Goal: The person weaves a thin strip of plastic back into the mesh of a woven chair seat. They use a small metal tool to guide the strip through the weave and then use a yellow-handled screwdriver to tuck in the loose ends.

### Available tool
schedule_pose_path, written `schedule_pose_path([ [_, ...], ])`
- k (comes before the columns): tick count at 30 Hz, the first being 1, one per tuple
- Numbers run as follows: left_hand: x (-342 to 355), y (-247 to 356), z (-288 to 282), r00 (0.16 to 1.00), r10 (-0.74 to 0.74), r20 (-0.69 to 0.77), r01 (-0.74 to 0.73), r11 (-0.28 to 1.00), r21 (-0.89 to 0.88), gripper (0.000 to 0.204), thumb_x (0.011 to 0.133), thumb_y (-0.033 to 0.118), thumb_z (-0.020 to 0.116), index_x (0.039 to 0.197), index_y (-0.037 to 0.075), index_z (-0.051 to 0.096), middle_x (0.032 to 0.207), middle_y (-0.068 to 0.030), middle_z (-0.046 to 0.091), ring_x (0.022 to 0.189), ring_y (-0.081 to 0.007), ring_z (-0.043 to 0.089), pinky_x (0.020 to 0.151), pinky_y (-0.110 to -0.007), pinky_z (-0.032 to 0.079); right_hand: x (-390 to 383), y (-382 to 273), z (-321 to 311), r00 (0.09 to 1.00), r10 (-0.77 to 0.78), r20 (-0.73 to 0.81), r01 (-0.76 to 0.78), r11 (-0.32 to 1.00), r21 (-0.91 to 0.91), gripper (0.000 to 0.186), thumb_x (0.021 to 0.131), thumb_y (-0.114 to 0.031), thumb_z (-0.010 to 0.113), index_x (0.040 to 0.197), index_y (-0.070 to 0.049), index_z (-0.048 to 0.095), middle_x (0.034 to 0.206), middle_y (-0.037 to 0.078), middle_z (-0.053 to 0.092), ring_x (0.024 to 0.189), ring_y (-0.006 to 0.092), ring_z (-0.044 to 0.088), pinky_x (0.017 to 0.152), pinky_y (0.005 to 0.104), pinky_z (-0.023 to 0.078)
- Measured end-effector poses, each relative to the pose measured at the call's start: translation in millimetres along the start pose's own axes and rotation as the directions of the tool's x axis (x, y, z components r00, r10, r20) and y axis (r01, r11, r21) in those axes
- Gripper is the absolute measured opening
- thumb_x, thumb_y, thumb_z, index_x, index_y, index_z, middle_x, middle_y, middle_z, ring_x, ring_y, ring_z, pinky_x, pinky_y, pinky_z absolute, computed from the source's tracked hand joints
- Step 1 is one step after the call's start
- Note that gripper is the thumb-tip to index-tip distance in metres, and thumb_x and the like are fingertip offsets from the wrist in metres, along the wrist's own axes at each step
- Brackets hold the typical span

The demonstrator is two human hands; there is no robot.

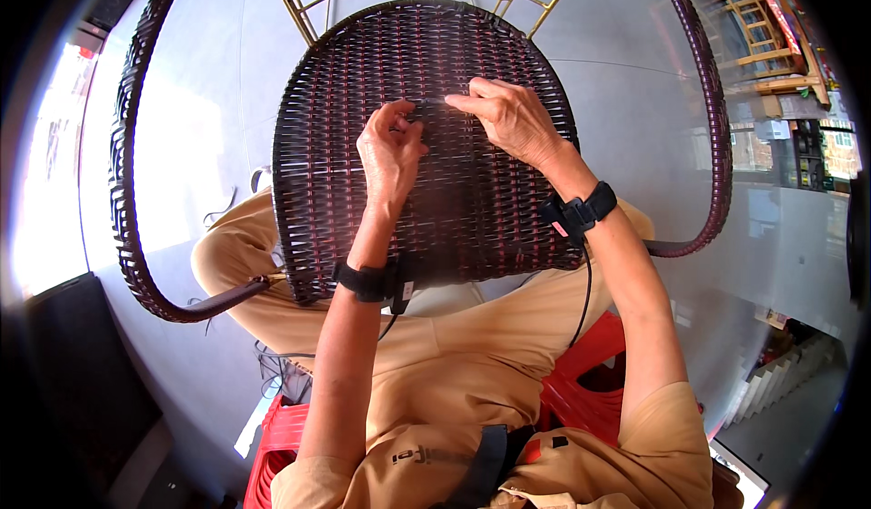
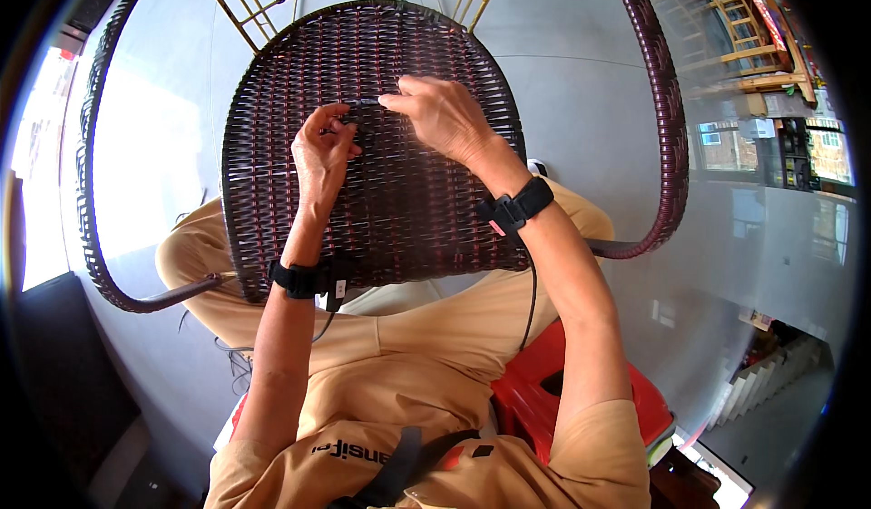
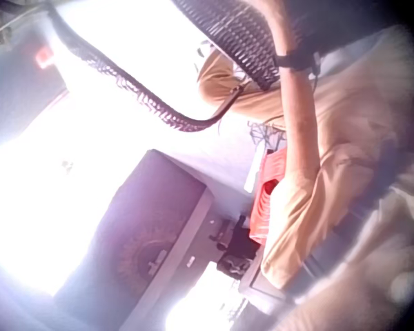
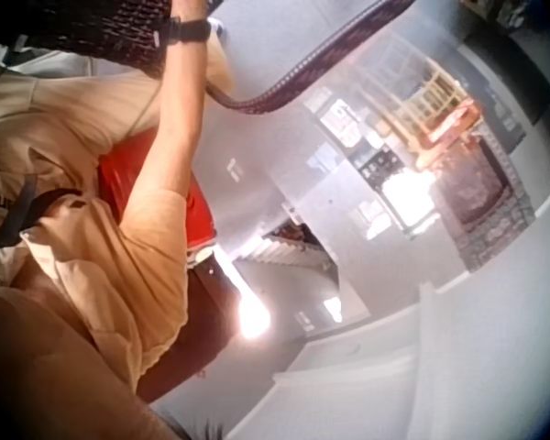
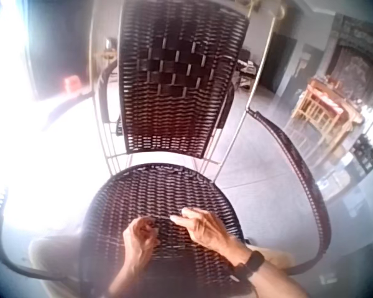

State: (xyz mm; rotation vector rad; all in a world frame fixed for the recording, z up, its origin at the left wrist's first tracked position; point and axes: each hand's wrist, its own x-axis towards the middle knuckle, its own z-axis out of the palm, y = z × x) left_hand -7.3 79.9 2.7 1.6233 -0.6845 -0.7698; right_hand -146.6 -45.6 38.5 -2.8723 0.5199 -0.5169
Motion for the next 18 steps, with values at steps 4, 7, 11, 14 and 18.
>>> schedule_pose_path([
  [4, 0.3, -1.4, 0.0, 0.999, 0.04, 0.0, -0.04, 0.998, 0.052, 0.026, 0.085, -0.001, 0.062, 0.11, 0.001, 0.064, 0.081, -0.001, 0.05, 0.06, -0.0084, 0.06, 0.054, -0.021, 0.053, 2.1, -3.1, -2.2, 0.999, 0.04, 0.007, -0.04, 0.999, 0.014, 0.028, 0.082, 0.002, 0.055, 0.098, -0.013, 0.071, 0.073, 0.008, 0.058, 0.065, 0.0232, 0.063, 0.06, 0.0344, 0.055],
  [7, -1.7, 0.4, -3.2, 0.997, 0.07, 0.016, -0.072, 0.991, 0.116, 0.027, 0.085, -0.001, 0.061, 0.112, 0.003, 0.065, 0.082, -0.0018, 0.05, 0.06, -0.0087, 0.061, 0.054, -0.02, 0.054, 4.7, -19.8, -11.6, 0.991, 0.122, 0.05, -0.121, 0.993, -0.016, 0.027, 0.082, 0.001, 0.055, 0.098, -0.012, 0.071, 0.074, 0.01, 0.059, 0.066, 0.0249, 0.064, 0.06, 0.0359, 0.054],
  [11, -3.1, 4.3, -1.8, 0.998, 0.062, 0.031, -0.066, 0.985, 0.157, 0.025, 0.086, -0.001, 0.06, 0.11, 0.004, 0.067, 0.082, -0.0027, 0.051, 0.059, -0.0088, 0.061, 0.053, -0.021, 0.053, -0.5, -31.3, -16.4, 0.96, 0.275, 0.05, -0.276, 0.961, 0.016, 0.026, 0.081, 0.001, 0.054, 0.099, -0.009, 0.071, 0.076, 0.015, 0.061, 0.069, 0.0291, 0.064, 0.063, 0.0387, 0.053],
  [14, -2.8, 4.6, -1.9, 0.993, 0.112, 0.019, -0.114, 0.976, 0.187, 0.025, 0.084, -0.001, 0.061, 0.108, 0.003, 0.067, 0.081, -0.0065, 0.052, 0.056, -0.0127, 0.061, 0.048, -0.025, 0.051, -3.1, -32.5, -6.3, 0.969, 0.245, -0.01, -0.243, 0.964, 0.107, 0.023, 0.084, -0.001, 0.057, 0.103, -0.006, 0.068, 0.077, 0.015, 0.06, 0.069, 0.0306, 0.063, 0.063, 0.0383, 0.052],
  [18, -2.1, 4.5, -2.7, 0.995, 0.097, 0.032, -0.101, 0.983, 0.154, 0.024, 0.084, -0.002, 0.06, 0.107, 0.001, 0.067, 0.081, -0.0075, 0.052, 0.056, -0.0129, 0.061, 0.048, -0.025, 0.051, -1.8, -35.8, -3.7, 0.957, 0.287, 0.045, -0.29, 0.944, 0.157, 0.024, 0.079, 0.003, 0.054, 0.097, -0.003, 0.07, 0.08, 0.02, 0.064, 0.073, 0.0343, 0.064, 0.07, 0.0417, 0.053],
])
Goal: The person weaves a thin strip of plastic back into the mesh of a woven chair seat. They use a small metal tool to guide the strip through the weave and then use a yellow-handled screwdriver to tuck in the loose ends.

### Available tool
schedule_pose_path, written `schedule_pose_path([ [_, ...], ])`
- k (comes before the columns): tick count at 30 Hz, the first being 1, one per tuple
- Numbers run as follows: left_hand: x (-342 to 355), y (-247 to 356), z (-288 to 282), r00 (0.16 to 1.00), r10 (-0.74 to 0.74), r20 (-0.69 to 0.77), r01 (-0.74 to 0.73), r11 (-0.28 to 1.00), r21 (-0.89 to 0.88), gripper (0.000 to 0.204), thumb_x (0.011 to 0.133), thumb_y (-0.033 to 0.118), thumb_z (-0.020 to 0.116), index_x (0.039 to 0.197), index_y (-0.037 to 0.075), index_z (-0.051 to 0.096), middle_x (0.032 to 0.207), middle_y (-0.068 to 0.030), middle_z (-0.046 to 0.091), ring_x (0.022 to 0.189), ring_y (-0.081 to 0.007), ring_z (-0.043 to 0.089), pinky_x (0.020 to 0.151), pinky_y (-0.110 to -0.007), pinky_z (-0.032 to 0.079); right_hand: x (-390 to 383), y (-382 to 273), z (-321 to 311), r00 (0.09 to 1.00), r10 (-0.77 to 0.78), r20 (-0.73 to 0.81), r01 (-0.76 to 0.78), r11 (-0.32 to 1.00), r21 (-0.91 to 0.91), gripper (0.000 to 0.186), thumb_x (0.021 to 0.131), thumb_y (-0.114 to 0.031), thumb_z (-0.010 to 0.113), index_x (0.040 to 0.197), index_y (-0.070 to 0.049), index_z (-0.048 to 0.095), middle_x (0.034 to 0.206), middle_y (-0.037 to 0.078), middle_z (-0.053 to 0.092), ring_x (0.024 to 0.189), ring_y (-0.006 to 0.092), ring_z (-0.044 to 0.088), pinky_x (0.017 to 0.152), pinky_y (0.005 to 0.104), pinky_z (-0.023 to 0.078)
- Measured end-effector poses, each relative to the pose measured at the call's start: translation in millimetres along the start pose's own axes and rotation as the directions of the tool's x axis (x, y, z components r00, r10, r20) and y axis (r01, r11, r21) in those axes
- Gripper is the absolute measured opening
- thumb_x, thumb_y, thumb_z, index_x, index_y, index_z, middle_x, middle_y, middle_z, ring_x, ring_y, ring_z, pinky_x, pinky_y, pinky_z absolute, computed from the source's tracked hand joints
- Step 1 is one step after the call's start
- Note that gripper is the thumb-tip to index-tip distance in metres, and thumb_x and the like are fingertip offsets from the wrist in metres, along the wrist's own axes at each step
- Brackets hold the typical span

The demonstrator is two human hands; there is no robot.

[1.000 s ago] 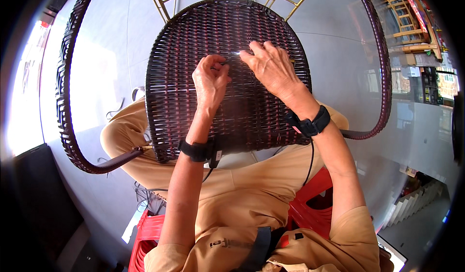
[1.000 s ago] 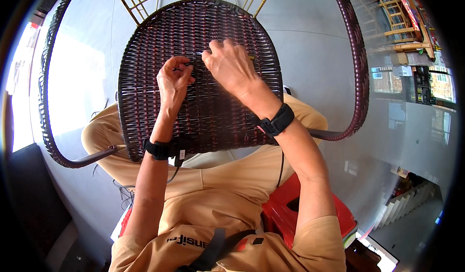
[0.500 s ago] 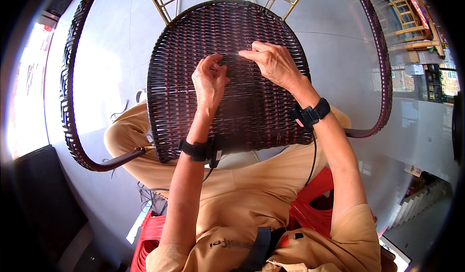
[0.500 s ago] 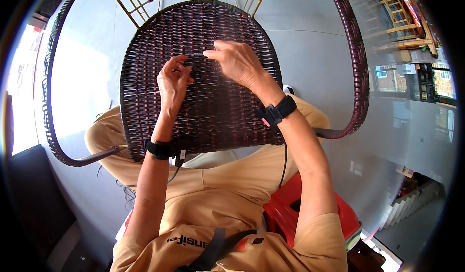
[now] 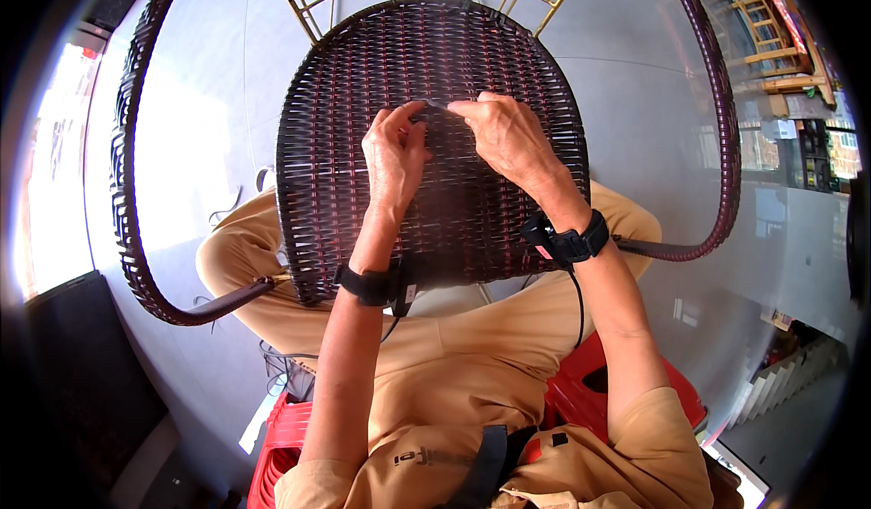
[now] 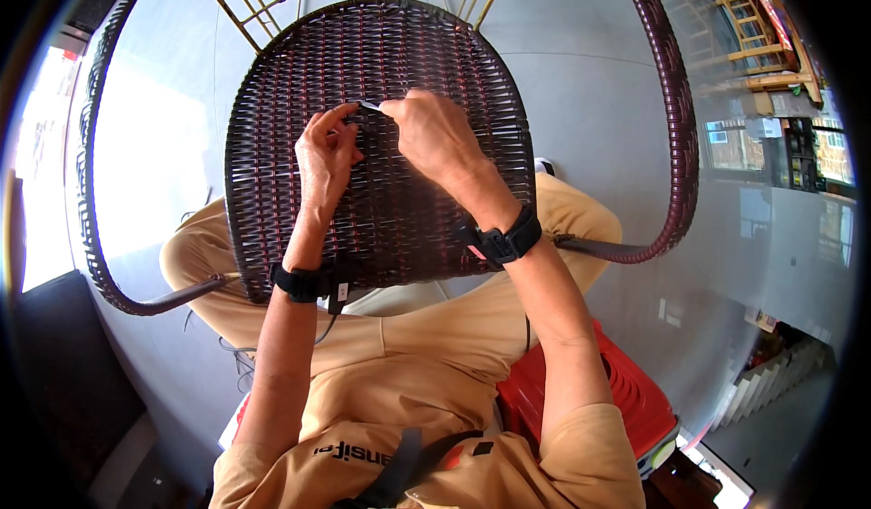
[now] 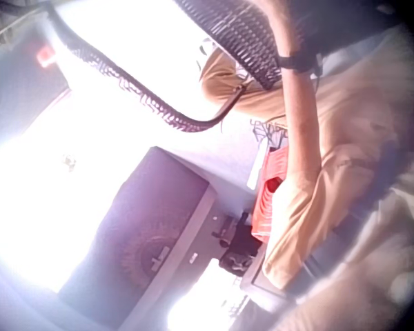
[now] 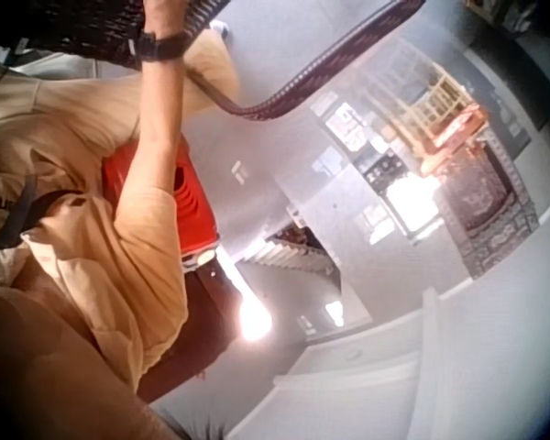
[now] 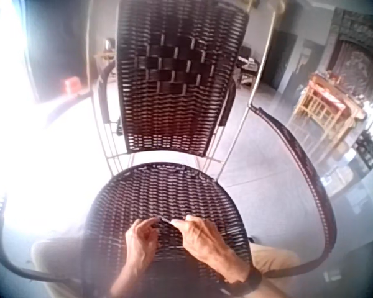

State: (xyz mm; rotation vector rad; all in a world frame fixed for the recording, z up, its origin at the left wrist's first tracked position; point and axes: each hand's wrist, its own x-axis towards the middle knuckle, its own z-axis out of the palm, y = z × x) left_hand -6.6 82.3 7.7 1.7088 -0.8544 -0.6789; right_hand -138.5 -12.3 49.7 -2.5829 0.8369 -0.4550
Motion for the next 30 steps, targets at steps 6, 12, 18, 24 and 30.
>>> schedule_pose_path([
  [6, -0.8, -4.3, -0.7, 1.0, 0.001, 0.014, 0.0, 1.0, -0.03, 0.023, 0.087, 0.0, 0.059, 0.109, -0.001, 0.065, 0.083, -0.005, 0.052, 0.058, -0.0098, 0.06, 0.051, -0.021, 0.05, 2.2, -8.5, -2.7, 0.998, -0.05, -0.041, 0.053, 0.996, 0.065, 0.024, 0.075, 0.003, 0.053, 0.093, 0.002, 0.068, 0.078, 0.023, 0.064, 0.075, 0.0365, 0.064, 0.072, 0.042, 0.053],
  [12, -0.9, -5.7, 0.1, 1.0, -0.001, 0.0, 0.001, 0.998, -0.068, 0.017, 0.085, 0.0, 0.057, 0.098, -0.005, 0.066, 0.083, -0.0099, 0.056, 0.058, -0.0151, 0.064, 0.051, -0.026, 0.052, -1.8, -9.2, 6.5, 0.998, -0.007, -0.06, 0.009, 0.999, 0.045, 0.023, 0.073, 0.001, 0.055, 0.092, 0.002, 0.068, 0.075, 0.022, 0.063, 0.074, 0.0363, 0.063, 0.07, 0.0435, 0.051],
  [18, -10.6, 2.1, -6.4, 0.999, 0.037, -0.036, -0.042, 0.988, -0.146, 0.014, 0.086, 0.004, 0.058, 0.095, -0.005, 0.065, 0.079, -0.0113, 0.063, 0.059, -0.0148, 0.066, 0.052, -0.024, 0.051, -13.2, -3.5, 27.0, 0.987, -0.008, -0.161, 0.019, 0.998, 0.062, 0.029, 0.075, 0.0, 0.056, 0.102, 0.0, 0.067, 0.076, 0.019, 0.061, 0.073, 0.0344, 0.061, 0.067, 0.0427, 0.05],
  [24, -46.6, 11.8, -12.3, 0.95, -0.294, 0.104, 0.31, 0.93, -0.198, 0.023, 0.092, 0.014, 0.058, 0.097, -0.008, 0.065, 0.071, -0.0106, 0.065, 0.052, -0.0131, 0.062, 0.044, -0.021, 0.048, -26.7, -2.0, 20.6, 0.921, 0.121, -0.37, -0.052, 0.98, 0.192, 0.025, 0.088, -0.004, 0.058, 0.111, -0.002, 0.065, 0.081, 0.018, 0.066, 0.067, 0.0244, 0.063, 0.061, 0.0325, 0.049],
  [30, -38.4, 29.3, -1.2, 0.877, -0.45, 0.171, 0.481, 0.814, -0.325, 0.033, 0.094, 0.023, 0.054, 0.096, -0.008, 0.062, 0.074, -0.0158, 0.067, 0.054, -0.0173, 0.065, 0.046, -0.022, 0.051, -33.2, -8.1, 23.8, 0.931, 0.328, -0.164, -0.229, 0.869, 0.439, 0.024, 0.09, -0.011, 0.061, 0.109, 0.004, 0.064, 0.067, 0.008, 0.063, 0.056, 0.0088, 0.051, 0.052, 0.0256, 0.044],
])
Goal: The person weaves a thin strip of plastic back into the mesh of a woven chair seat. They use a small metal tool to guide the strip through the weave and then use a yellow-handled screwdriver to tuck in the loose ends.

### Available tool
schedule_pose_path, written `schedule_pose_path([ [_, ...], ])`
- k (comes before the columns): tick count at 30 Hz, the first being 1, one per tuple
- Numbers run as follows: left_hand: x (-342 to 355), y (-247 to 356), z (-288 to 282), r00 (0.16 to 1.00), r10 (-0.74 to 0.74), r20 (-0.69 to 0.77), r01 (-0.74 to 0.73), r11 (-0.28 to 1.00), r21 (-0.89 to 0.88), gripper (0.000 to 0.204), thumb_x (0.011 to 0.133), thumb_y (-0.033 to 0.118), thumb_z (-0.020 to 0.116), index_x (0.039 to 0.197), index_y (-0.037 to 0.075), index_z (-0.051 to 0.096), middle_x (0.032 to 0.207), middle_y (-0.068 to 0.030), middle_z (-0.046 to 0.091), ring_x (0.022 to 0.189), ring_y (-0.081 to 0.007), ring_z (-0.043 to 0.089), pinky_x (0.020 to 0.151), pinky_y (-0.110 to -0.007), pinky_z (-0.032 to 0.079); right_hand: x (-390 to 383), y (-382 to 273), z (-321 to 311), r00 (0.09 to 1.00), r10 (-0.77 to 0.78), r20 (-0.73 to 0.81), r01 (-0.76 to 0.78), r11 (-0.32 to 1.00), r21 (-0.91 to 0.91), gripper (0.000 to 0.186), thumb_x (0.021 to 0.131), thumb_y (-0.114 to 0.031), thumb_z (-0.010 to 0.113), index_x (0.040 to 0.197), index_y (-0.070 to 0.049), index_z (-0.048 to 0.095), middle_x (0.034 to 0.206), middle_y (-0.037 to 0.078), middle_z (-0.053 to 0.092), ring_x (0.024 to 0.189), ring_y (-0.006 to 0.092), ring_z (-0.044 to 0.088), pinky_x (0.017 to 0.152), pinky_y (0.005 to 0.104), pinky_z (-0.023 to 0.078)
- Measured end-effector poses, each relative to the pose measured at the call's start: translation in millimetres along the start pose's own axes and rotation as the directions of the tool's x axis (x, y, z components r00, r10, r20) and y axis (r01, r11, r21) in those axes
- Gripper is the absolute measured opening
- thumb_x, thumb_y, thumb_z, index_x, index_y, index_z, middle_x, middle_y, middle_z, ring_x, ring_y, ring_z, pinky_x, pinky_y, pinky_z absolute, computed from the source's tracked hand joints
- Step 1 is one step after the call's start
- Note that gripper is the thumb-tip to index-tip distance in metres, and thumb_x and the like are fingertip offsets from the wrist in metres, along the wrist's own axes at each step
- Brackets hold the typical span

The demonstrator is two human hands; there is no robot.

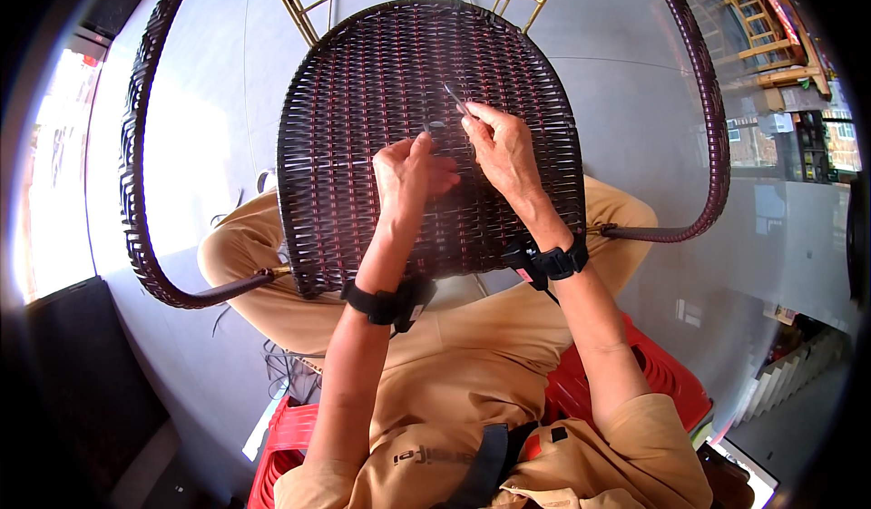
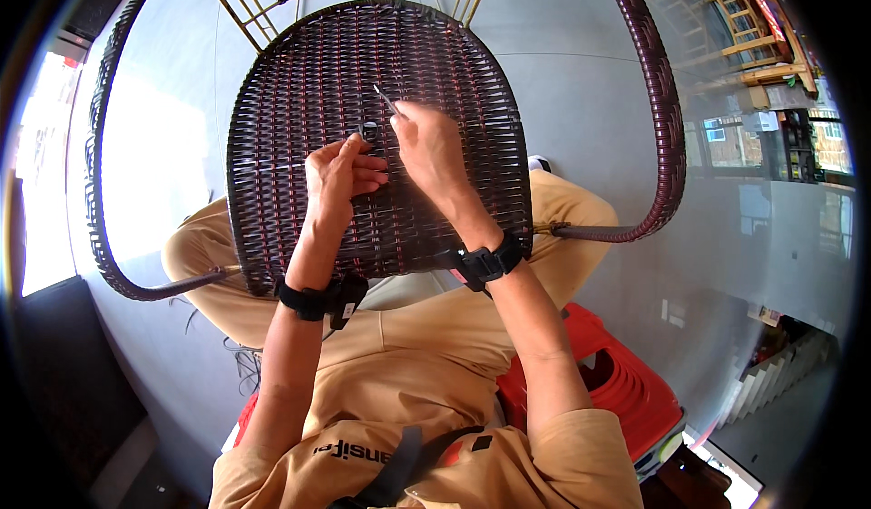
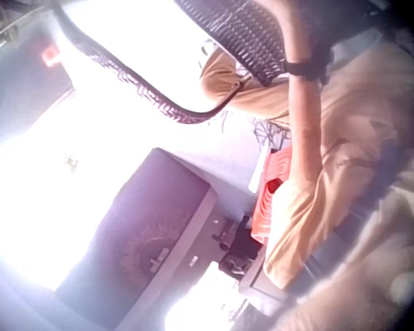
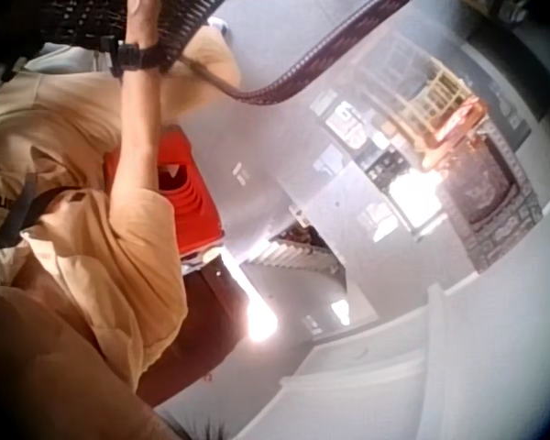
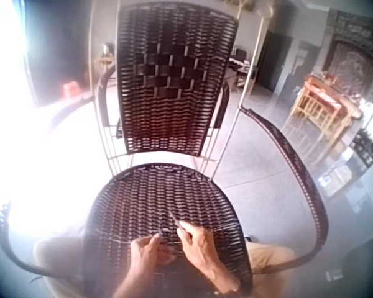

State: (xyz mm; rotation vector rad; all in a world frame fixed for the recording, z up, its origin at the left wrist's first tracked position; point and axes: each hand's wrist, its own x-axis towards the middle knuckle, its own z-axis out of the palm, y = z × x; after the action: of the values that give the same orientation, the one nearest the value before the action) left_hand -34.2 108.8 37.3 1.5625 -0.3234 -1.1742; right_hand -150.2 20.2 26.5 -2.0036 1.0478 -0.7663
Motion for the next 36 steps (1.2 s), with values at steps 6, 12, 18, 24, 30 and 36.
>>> schedule_pose_path([
  [6, 16.6, -5.0, 7.2, 0.985, -0.169, -0.024, 0.153, 0.937, -0.315, 0.024, 0.092, 0.021, 0.058, 0.083, -0.001, 0.061, 0.072, -0.0133, 0.067, 0.054, -0.0171, 0.065, 0.046, -0.022, 0.05, -4.4, -7.0, -0.2, 0.994, 0.094, 0.054, -0.098, 0.993, 0.064, 0.018, 0.088, -0.009, 0.057, 0.098, 0.005, 0.063, 0.079, 0.023, 0.063, 0.069, 0.0328, 0.063, 0.062, 0.0366, 0.048],
  [12, 20.8, -1.0, 9.0, 0.988, -0.123, -0.096, 0.106, 0.981, -0.165, 0.018, 0.087, 0.016, 0.06, 0.083, -0.002, 0.062, 0.071, -0.0119, 0.067, 0.051, -0.0171, 0.064, 0.044, -0.023, 0.049, -4.6, 0.6, 7.8, 0.999, -0.027, -0.034, 0.03, 0.997, 0.075, 0.021, 0.088, -0.007, 0.057, 0.103, 0.005, 0.063, 0.084, 0.024, 0.064, 0.073, 0.0339, 0.064, 0.065, 0.0363, 0.048],
  [18, 22.5, 2.2, 9.8, 0.99, -0.101, -0.1, 0.093, 0.992, -0.082, 0.019, 0.084, 0.014, 0.057, 0.085, -0.004, 0.064, 0.068, -0.0118, 0.066, 0.049, -0.0161, 0.062, 0.043, -0.023, 0.047, -2.8, -5.3, 6.1, 0.999, 0.032, 0.011, -0.032, 0.997, 0.064, 0.022, 0.087, -0.007, 0.058, 0.105, 0.004, 0.063, 0.088, 0.024, 0.064, 0.078, 0.0364, 0.064, 0.068, 0.038, 0.049],
  [24, 29.3, -1.6, 11.9, 0.984, 0.027, -0.174, -0.013, 0.996, 0.083, 0.019, 0.082, 0.012, 0.056, 0.074, -0.002, 0.065, 0.061, -0.0093, 0.063, 0.042, -0.0124, 0.054, 0.041, -0.023, 0.041, 0.9, -2.4, 11.8, 0.997, -0.072, -0.001, 0.071, 0.984, -0.163, 0.025, 0.086, -0.008, 0.057, 0.11, -0.003, 0.065, 0.085, 0.019, 0.065, 0.077, 0.0344, 0.064, 0.068, 0.0393, 0.05],
  [30, 31.0, -1.4, 14.1, 0.979, 0.077, -0.188, -0.047, 0.986, 0.162, 0.019, 0.08, 0.01, 0.056, 0.073, -0.004, 0.065, 0.058, -0.0081, 0.061, 0.041, -0.0109, 0.051, 0.04, -0.023, 0.04, 8.0, -11.6, 12.4, 0.992, -0.093, 0.084, 0.118, 0.912, -0.393, 0.033, 0.083, -0.008, 0.058, 0.115, -0.008, 0.063, 0.083, 0.014, 0.062, 0.075, 0.0314, 0.063, 0.067, 0.0393, 0.051],
  [36, 34.7, -6.5, 12.6, 0.978, 0.096, -0.185, -0.063, 0.983, 0.174, 0.019, 0.08, 0.01, 0.057, 0.071, -0.005, 0.064, 0.056, -0.0079, 0.06, 0.041, -0.0114, 0.051, 0.04, -0.023, 0.04, 7.5, -9.1, 19.9, 0.992, -0.092, 0.085, 0.12, 0.901, -0.418, 0.038, 0.082, -0.01, 0.061, 0.119, -0.007, 0.061, 0.085, 0.015, 0.061, 0.075, 0.0318, 0.064, 0.066, 0.0396, 0.052],
])
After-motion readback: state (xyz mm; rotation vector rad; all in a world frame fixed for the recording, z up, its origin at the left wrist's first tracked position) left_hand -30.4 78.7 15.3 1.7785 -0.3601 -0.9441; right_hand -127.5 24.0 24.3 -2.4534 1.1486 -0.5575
